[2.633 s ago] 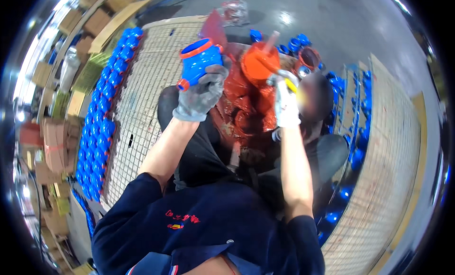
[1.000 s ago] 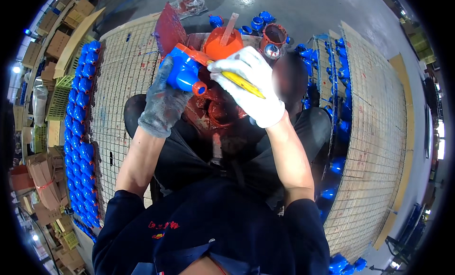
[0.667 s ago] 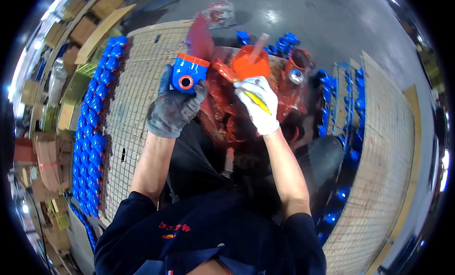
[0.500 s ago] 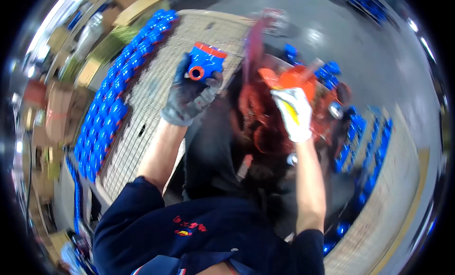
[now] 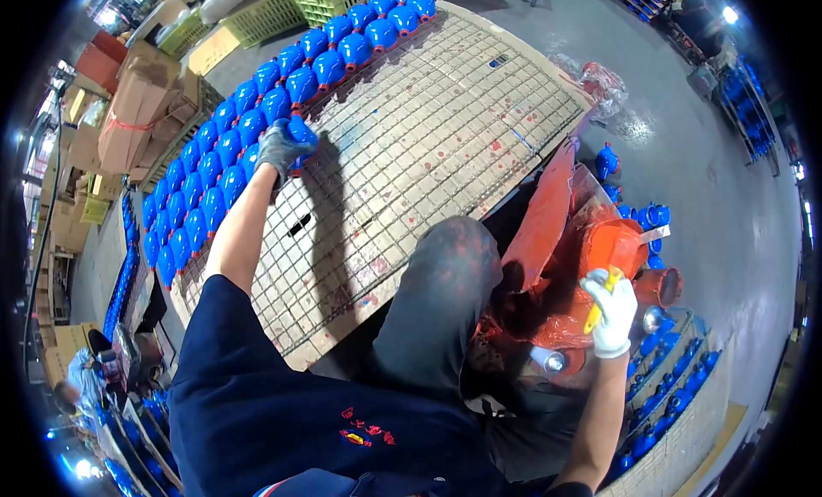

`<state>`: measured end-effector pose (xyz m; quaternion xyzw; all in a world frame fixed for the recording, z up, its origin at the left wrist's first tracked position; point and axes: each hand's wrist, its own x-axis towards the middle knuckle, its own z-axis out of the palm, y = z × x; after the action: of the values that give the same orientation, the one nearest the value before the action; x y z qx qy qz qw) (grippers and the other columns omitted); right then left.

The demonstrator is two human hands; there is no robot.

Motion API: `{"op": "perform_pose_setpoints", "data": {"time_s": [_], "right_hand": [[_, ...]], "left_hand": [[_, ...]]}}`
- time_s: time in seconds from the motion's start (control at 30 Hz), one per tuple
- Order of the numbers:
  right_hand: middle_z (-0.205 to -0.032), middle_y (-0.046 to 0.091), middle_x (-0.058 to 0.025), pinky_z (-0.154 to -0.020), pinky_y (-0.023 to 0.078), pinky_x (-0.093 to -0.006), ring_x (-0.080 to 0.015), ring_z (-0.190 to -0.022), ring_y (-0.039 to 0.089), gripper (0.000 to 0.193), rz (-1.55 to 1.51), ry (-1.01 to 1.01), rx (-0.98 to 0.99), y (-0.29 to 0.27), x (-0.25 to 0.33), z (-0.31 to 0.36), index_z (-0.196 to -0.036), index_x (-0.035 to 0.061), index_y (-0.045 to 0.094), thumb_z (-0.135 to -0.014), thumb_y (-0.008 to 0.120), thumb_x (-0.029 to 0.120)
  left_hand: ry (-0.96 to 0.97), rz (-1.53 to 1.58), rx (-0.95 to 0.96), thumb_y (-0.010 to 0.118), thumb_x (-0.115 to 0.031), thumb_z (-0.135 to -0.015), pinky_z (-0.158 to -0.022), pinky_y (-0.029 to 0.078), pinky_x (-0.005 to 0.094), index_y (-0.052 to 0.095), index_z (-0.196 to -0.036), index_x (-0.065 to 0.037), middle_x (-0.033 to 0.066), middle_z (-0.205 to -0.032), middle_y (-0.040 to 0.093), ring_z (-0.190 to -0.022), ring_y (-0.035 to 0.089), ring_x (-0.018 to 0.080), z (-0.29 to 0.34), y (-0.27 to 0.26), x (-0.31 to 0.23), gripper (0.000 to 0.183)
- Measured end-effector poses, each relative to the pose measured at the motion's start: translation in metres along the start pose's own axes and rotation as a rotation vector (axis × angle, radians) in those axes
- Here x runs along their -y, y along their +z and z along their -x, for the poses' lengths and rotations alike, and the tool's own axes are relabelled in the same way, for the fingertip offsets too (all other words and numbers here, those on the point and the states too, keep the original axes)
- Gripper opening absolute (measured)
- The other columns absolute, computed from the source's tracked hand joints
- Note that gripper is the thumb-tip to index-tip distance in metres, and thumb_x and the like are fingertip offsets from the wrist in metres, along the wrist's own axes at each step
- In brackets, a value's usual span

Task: The person paints blue plastic parts by holding each piece and applying red paint with a brush, then placing the finished parts onto a wire rack.

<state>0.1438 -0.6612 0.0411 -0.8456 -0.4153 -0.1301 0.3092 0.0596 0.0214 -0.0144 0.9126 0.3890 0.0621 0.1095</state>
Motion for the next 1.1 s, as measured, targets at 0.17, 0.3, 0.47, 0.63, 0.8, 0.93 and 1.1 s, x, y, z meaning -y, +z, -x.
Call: {"op": "perform_pose_setpoints", "data": {"time_s": [0.17,0.3,0.47,0.63,0.8,0.93,1.1], "right_hand": [[-0.104,0.07,-0.0116,-0.085,0.054,-0.0369,-0.0295,-0.097,0.068,0.023,-0.207,0.58,-0.209,-0.033,0.004,0.05,-0.098,0.0092,0.073,-0.078,0.068,0.0],[-0.118,0.071,-0.0151,-0.092,0.053,-0.0433,-0.0356,-0.107,0.067,0.031,0.446,0.244,-0.12,-0.099,0.054,0.072,-0.107,0.0075,0.075,-0.076,0.07,0.01],[-0.115,0.072,-0.0101,-0.082,0.055,-0.0433,-0.0339,-0.1,0.068,0.032,0.793,0.301,-0.291,-0.154,0.075,0.151,-0.109,0.0188,0.073,-0.079,0.068,0.012],[-0.108,0.072,-0.0117,-0.082,0.055,-0.0449,-0.0354,-0.097,0.069,0.025,1.178,0.893,-0.392,-0.19,0.183,0.302,-0.101,0.0171,0.07,-0.077,0.069,0.008],[-0.08,0.068,-0.0144,-0.068,0.055,-0.045,-0.0352,-0.075,0.069,0.012,1.539,1.574,-0.339,-0.179,0.355,0.433,-0.09,0.0158,0.071,-0.078,0.07,0.015],[-0.098,0.068,-0.0106,-0.076,0.049,-0.0455,-0.0342,-0.095,0.067,0.021,1.706,2.143,-0.065,-0.152,0.461,0.485,-0.102,0.019,0.07,-0.082,0.066,0.017],[-0.11,0.067,-0.02,-0.079,0.056,-0.0481,-0.0391,-0.087,0.07,0.028,1.494,2.375,-0.263,-0.138,0.48,0.545,-0.12,0.0155,0.063,-0.095,0.051,0.014]], "left_hand": [[0.207,-0.205,-0.064,0.091,-0.046,-0.059,-0.104,0.047,0.0478,0.052,-0.145,-0.011,0.0217,-0.128,0.066,-0.121,0.061,0.0391,-0.036,0.011,0.016,0.1],[0.205,-0.154,0.242,0.077,-0.042,-0.078,-0.094,0.053,0.0459,0.06,-0.132,-0.008,0.025,-0.131,0.063,-0.108,0.067,0.0394,0.0,-0.018,-0.079,0.066],[0.805,0.199,-0.033,0.074,-0.043,-0.083,-0.092,0.054,0.0472,0.06,-0.132,-0.007,0.0254,-0.13,0.063,-0.108,0.065,0.0403,0.042,0.031,-0.162,0.063],[1.057,0.369,-0.18,0.072,-0.044,-0.088,-0.091,0.055,0.0484,0.06,-0.133,-0.005,0.0258,-0.128,0.062,-0.108,0.064,0.0412,0.107,0.016,-0.258,0.061],[1.092,0.525,-0.204,0.069,-0.045,-0.093,-0.089,0.056,0.0497,0.06,-0.133,-0.003,0.0262,-0.127,0.061,-0.107,0.063,0.0422,0.136,0.007,-0.3,0.059],[1.17,0.652,-0.122,0.067,-0.046,-0.097,-0.088,0.056,0.0507,0.059,-0.133,-0.002,0.0266,-0.126,0.06,-0.107,0.062,0.0429,0.15,-0.009,-0.328,0.057],[1.952,0.694,-0.079,0.054,-0.029,-0.104,-0.099,0.053,0.0377,0.048,-0.146,-0.001,0.022,-0.146,0.053,-0.119,0.064,0.0304,0.031,0.062,-0.417,0.051]]}}
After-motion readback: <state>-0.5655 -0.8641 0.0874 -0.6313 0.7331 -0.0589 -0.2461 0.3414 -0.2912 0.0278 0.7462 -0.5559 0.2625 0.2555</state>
